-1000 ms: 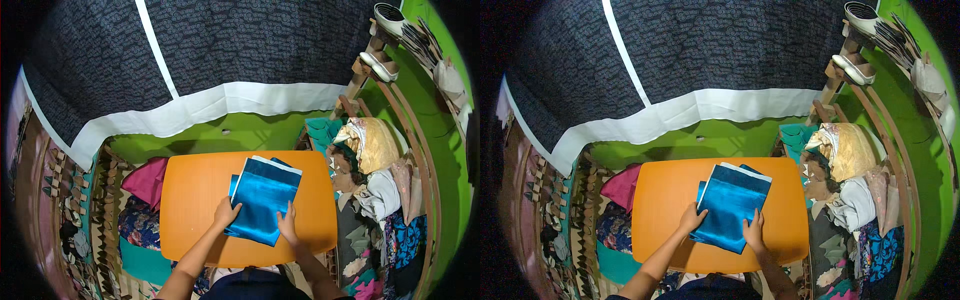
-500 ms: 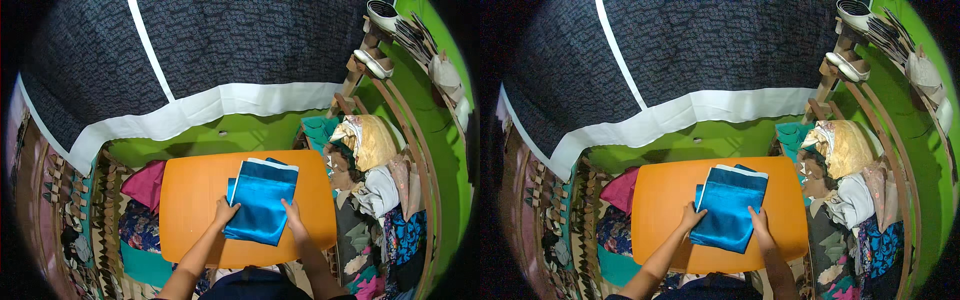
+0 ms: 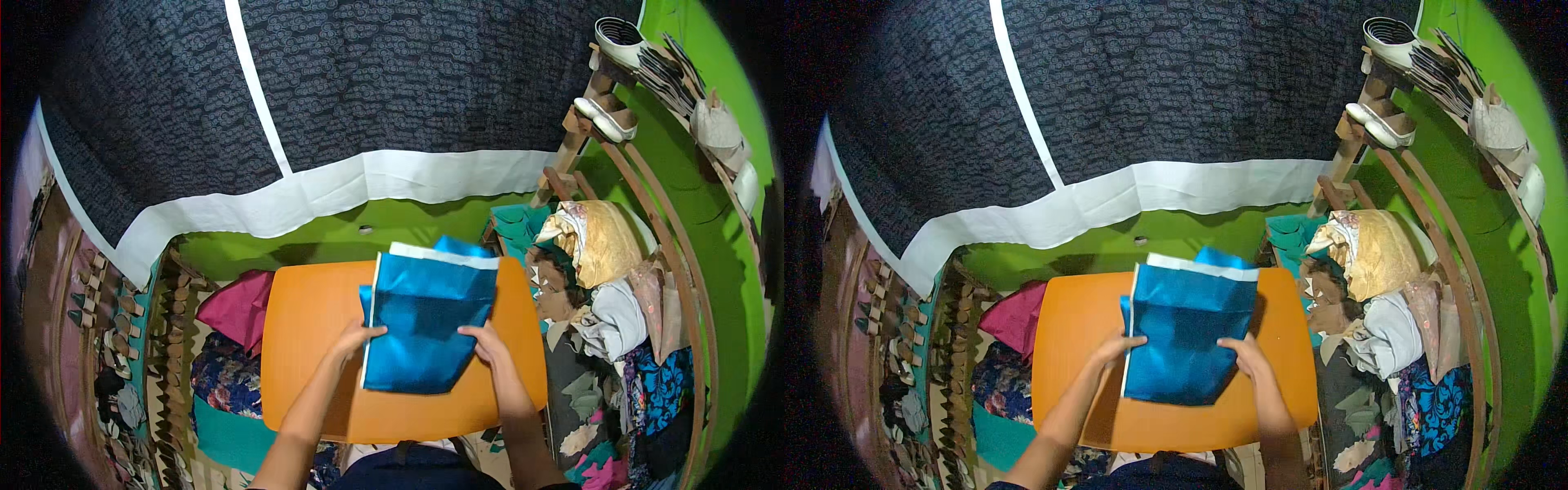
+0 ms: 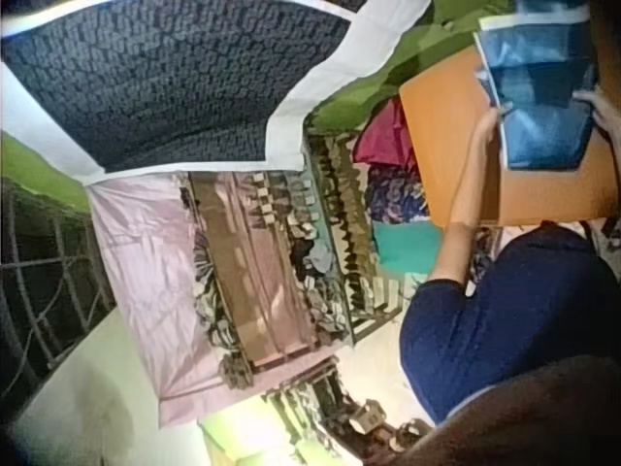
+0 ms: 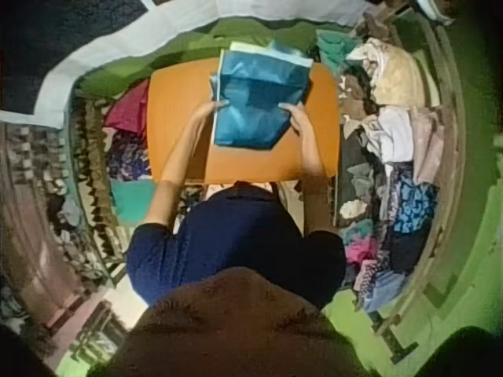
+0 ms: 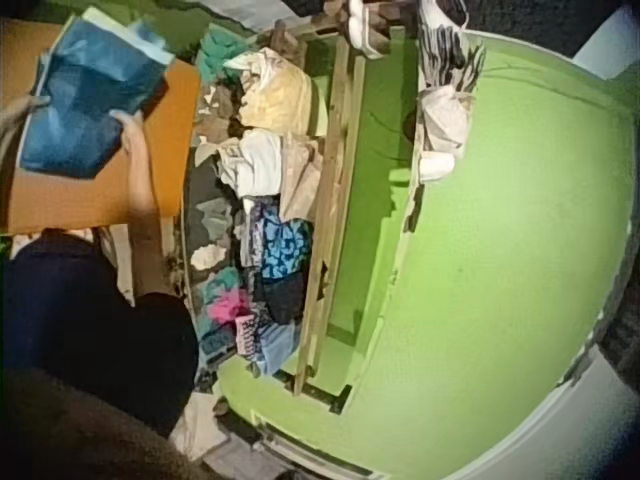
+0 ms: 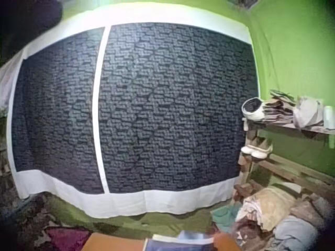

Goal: The recorder folds two different pieces of colored fabric and places them on a shelf.

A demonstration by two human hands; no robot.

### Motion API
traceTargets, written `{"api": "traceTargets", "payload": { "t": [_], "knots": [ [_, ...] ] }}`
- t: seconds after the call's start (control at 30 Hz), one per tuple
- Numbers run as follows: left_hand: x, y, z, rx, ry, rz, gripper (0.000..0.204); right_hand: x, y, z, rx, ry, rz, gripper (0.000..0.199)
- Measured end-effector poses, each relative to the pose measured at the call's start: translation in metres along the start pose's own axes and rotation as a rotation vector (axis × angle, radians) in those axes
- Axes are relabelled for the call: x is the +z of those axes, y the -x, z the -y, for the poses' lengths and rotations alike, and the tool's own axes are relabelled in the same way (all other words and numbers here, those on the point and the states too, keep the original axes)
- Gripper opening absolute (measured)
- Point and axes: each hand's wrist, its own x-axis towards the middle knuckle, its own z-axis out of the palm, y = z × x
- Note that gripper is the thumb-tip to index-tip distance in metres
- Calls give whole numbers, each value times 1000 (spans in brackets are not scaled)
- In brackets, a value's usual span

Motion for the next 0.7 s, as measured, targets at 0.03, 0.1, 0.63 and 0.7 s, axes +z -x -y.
{"api": "traceTargets", "payload": {
  "t": [0.03, 0.1, 0.63, 0.7],
  "knots": [
    [4, 2, -16, -1, 0, 2, 33, 2, -1, 11, -68, 87, -41, 52],
    [10, 15, -60, 203, -24, -4, 32, 22, 3, 44, -158, 223, -5, 54],
    [-33, 50, 36, 812, -1627, 249, 59, -40, 37, -40, -894, 1983, 410, 51],
    [-25, 53, 42, 712, -1596, 233, 61, -44, 38, -47, -854, 1974, 369, 52]
  ]
}}
